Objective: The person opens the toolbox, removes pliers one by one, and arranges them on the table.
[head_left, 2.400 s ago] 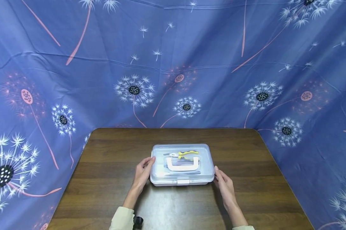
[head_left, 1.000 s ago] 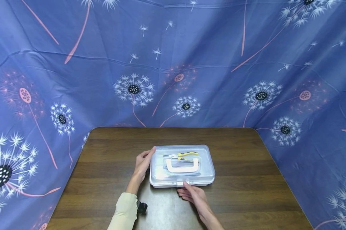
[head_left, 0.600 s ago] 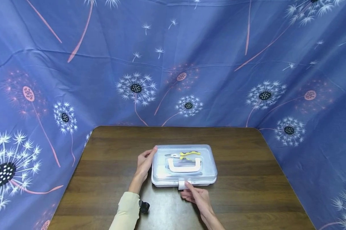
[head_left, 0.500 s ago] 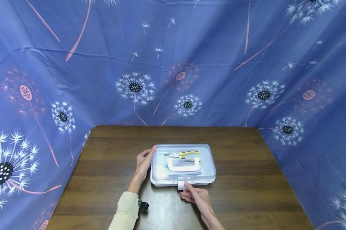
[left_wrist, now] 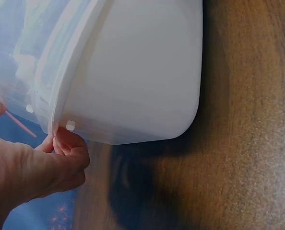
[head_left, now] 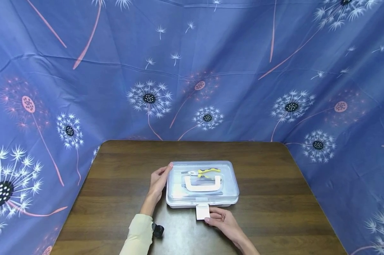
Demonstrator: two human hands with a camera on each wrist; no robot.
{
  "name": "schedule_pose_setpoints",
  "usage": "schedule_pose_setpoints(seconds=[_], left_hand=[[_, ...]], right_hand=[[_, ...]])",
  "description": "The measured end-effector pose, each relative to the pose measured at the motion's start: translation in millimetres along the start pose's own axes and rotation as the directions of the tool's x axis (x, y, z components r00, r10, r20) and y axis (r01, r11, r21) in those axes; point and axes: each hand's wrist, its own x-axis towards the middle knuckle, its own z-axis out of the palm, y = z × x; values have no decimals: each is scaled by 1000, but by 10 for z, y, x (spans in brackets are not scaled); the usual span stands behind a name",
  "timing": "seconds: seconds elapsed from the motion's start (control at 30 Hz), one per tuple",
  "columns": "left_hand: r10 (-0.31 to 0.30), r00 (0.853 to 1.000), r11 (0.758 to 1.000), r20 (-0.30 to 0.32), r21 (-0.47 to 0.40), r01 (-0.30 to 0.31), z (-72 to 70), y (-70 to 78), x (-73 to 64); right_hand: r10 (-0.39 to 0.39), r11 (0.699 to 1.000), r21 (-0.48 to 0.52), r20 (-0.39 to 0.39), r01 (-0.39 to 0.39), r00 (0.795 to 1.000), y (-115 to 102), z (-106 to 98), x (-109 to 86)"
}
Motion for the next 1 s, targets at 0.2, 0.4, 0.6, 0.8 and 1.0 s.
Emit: schedule_pose_setpoints(seconds=[0.2, 0.4, 0.6, 0.8, 1.0], left_hand=[[6, 1000, 1000, 4, -12, -6, -19, 6, 0], [-10, 1000, 1000, 25, -2, 10, -4, 99, -56], [-9, 1000, 1000, 30, -14, 10, -7, 24, 1], [-10, 1000, 999, 22, -41, 11, -5, 0, -9], [-39, 999, 995, 25, -90, 41, -17, -2, -35]], right_hand=[[-19, 999, -49, -7, 19, 1000, 91, -31, 62], [45, 995, -85, -142, -57, 989, 80, -17, 181], [67, 993, -90, -127, -79, 990, 27, -17, 188], [57, 979, -176, -248, -102, 967, -14, -106, 45], [-30, 911, -371, -494, -179, 869, -35, -357, -121]])
